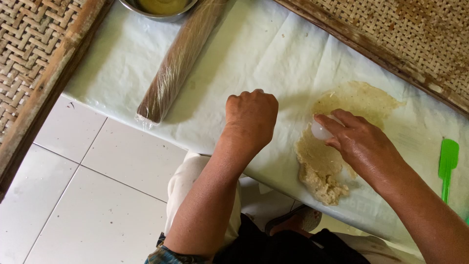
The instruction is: Rolling out dough and cutting it into circles with a round cutter before placing them on a drying rack.
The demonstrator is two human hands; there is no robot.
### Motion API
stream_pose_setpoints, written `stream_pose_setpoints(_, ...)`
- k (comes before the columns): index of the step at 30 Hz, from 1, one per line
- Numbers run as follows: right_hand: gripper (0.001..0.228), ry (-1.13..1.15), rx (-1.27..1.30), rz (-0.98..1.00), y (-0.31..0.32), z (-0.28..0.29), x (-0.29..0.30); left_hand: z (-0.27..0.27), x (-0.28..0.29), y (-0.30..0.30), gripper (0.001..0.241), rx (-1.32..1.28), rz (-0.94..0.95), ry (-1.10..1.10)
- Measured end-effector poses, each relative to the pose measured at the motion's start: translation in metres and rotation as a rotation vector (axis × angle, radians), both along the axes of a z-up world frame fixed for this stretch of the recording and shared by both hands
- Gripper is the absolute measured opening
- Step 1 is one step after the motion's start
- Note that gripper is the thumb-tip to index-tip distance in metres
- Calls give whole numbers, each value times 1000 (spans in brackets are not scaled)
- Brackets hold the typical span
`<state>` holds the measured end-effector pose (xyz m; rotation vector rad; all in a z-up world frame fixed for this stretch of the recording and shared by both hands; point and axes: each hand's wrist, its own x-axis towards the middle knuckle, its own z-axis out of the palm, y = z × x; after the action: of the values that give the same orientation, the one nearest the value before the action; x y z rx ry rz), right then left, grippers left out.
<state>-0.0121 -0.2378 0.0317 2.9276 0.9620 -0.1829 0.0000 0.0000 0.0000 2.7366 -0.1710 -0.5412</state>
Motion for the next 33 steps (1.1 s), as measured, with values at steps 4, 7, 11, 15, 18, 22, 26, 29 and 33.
stream_pose_setpoints(4,62,91,-32,-124,10,5,1,0,0,0,16,4,-8,6)
stream_pose_setpoints(7,61,142,-63,-259,9,1,3,-1,0,-2,15,25,-23,-7)
stream_pose_setpoints(11,64,310,165,-381,-24,-12,19,0,0,-4,17,34,-25,5)
stream_pose_setpoints(15,64,326,259,-699,-79,3,11,-7,-1,-9,17,1,-29,-56)
stream_pose_setpoints(18,65,117,321,-681,-132,3,-7,-8,-2,-15,21,-55,-36,-126)
stream_pose_setpoints(22,67,19,275,-736,-202,-25,-28,-7,-5,-19,21,-51,-68,-135)
stream_pose_setpoints(26,68,-66,218,-845,-252,-56,-38,-6,-4,-26,18,-5,-87,-7)
stream_pose_setpoints(29,68,-66,212,-846,-256,-60,-31,-15,-2,-29,13,110,-122,-48)
stream_pose_setpoints(33,72,-110,184,-781,-275,-75,-7,-24,-3,-26,24,24,-72,-39)
